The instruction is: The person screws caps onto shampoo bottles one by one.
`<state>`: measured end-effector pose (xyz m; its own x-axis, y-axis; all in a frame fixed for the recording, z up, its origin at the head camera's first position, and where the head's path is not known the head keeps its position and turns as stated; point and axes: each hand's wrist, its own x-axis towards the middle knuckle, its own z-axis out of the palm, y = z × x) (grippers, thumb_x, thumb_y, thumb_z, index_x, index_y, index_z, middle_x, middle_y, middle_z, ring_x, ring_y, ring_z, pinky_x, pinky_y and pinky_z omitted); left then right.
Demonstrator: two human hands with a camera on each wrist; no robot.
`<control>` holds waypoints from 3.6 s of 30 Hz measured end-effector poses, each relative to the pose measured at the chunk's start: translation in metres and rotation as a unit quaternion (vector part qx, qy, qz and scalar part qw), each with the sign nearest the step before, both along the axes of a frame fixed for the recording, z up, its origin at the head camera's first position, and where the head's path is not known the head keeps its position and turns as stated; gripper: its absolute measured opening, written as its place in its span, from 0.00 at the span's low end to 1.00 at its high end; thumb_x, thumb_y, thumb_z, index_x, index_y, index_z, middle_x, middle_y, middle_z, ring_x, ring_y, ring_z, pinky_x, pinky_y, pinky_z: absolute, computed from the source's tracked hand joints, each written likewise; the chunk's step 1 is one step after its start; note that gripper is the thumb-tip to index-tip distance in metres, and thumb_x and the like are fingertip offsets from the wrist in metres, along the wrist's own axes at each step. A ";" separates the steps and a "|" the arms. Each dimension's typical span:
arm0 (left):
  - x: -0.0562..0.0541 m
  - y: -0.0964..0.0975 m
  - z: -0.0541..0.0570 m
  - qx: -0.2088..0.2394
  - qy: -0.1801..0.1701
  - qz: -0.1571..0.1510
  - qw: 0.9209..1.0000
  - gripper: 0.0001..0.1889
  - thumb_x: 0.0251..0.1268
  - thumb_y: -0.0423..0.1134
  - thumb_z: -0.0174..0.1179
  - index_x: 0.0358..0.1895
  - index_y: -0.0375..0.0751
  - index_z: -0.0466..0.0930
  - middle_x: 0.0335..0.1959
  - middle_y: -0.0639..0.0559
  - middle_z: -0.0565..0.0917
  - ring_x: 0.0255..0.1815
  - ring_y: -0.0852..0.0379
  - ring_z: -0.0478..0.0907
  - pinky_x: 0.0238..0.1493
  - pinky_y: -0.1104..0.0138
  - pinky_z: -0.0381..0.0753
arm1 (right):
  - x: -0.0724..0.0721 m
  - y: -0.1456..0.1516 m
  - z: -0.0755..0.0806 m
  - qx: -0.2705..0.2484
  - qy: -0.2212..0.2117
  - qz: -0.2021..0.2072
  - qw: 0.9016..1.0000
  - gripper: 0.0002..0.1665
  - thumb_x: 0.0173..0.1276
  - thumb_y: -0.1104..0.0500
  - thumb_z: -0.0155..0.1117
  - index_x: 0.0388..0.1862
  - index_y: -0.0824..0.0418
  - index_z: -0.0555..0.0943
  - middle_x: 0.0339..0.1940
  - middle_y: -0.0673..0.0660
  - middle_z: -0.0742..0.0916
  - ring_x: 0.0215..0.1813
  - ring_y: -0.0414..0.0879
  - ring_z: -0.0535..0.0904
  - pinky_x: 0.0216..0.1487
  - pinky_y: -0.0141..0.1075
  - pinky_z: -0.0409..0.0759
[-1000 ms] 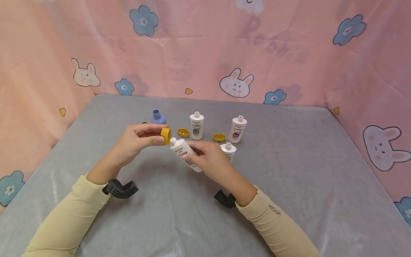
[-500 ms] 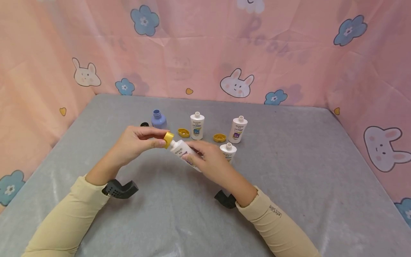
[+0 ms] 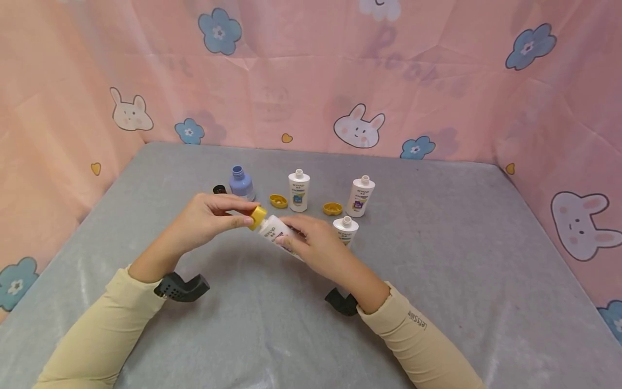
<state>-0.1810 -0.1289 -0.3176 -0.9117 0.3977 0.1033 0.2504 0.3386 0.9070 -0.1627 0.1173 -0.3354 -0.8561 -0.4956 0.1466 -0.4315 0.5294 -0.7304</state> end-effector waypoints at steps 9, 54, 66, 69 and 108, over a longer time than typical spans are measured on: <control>0.001 0.001 -0.001 -0.032 0.009 -0.010 0.999 0.15 0.60 0.37 0.70 0.51 0.41 0.87 0.49 0.47 0.88 0.44 0.53 0.83 0.40 0.67 0.84 | 0.001 0.000 0.001 0.013 -0.011 0.007 1.000 0.20 0.69 0.56 0.66 0.58 0.61 0.82 0.52 0.57 0.88 0.50 0.48 0.84 0.52 0.46 0.85; 0.015 0.020 0.007 -0.012 -0.108 0.118 0.987 0.20 0.62 0.54 0.68 0.50 0.46 0.86 0.46 0.49 0.89 0.43 0.50 0.88 0.55 0.52 0.84 | 0.001 -0.001 0.000 -0.009 0.001 -0.017 1.000 0.20 0.68 0.59 0.67 0.57 0.63 0.82 0.50 0.59 0.88 0.51 0.50 0.84 0.56 0.48 0.84; 0.010 0.016 0.003 0.011 -0.094 0.059 0.994 0.20 0.63 0.42 0.69 0.57 0.42 0.83 0.55 0.47 0.86 0.55 0.53 0.84 0.56 0.60 0.84 | -0.001 0.001 -0.003 -0.011 0.002 -0.020 1.000 0.21 0.69 0.59 0.67 0.58 0.65 0.82 0.50 0.60 0.88 0.51 0.52 0.84 0.55 0.48 0.85; 0.008 0.013 0.002 0.015 -0.091 0.034 0.995 0.22 0.64 0.40 0.68 0.60 0.41 0.81 0.57 0.48 0.84 0.59 0.53 0.81 0.57 0.62 0.83 | -0.001 0.002 -0.002 -0.011 -0.004 -0.020 1.000 0.21 0.69 0.58 0.67 0.58 0.65 0.82 0.50 0.60 0.88 0.51 0.52 0.84 0.55 0.48 0.85; 0.006 0.007 0.003 0.015 -0.070 -0.022 0.997 0.18 0.64 0.33 0.65 0.57 0.40 0.82 0.58 0.45 0.83 0.58 0.49 0.82 0.54 0.61 0.85 | 0.001 0.001 0.001 -0.005 -0.066 -0.014 0.998 0.21 0.70 0.56 0.66 0.59 0.60 0.82 0.51 0.57 0.87 0.48 0.48 0.83 0.51 0.44 0.85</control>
